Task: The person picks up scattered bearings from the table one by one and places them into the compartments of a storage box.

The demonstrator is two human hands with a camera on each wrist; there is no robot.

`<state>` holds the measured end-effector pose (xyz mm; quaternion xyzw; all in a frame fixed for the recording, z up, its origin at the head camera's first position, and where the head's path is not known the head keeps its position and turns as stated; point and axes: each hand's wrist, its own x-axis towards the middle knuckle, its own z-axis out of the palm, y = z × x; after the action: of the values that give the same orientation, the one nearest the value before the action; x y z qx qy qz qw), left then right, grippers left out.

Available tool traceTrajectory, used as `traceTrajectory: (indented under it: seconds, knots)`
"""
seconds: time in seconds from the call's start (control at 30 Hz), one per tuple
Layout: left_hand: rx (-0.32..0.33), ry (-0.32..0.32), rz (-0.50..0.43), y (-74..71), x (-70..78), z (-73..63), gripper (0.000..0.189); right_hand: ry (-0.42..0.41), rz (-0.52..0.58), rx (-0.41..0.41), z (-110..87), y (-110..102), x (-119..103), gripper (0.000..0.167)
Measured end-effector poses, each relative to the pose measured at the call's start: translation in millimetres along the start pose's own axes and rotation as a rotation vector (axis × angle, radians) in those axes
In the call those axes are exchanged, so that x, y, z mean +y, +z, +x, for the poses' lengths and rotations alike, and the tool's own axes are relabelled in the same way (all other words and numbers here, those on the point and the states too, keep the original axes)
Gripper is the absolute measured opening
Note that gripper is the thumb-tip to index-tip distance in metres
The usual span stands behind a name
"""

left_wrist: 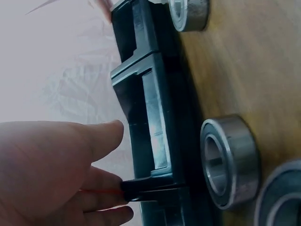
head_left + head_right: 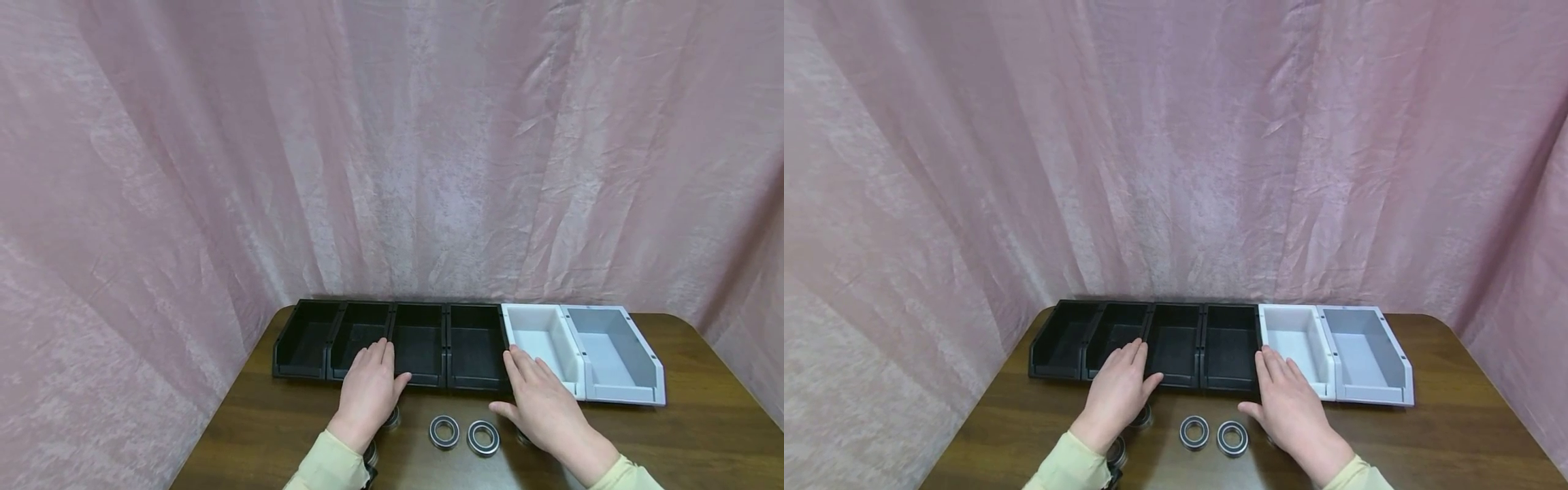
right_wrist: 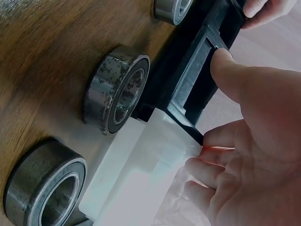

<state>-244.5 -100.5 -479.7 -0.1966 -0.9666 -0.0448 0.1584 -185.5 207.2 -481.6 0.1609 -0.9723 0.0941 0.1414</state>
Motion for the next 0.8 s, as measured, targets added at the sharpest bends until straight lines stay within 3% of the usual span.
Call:
traceTrajectory:
  seconds: [0.2,0.47,0.8]
  knots:
    - [0.015,0.008,-0.023,-3.4,-7.1,3.9,0.057,-0.007,-0.001,0.005,-1.5,-1,2,0.087]
    - [-0.011,0.01,-0.085,-6.0,-12.6,7.0,0.051,-0.028,0.013,0.031,-3.6,2,10,0.084]
    - [-0.023,0.031,-0.062,-8.1,-12.8,4.9,0.051,-0.025,0.042,0.017,-9.0,-4,16,0.083]
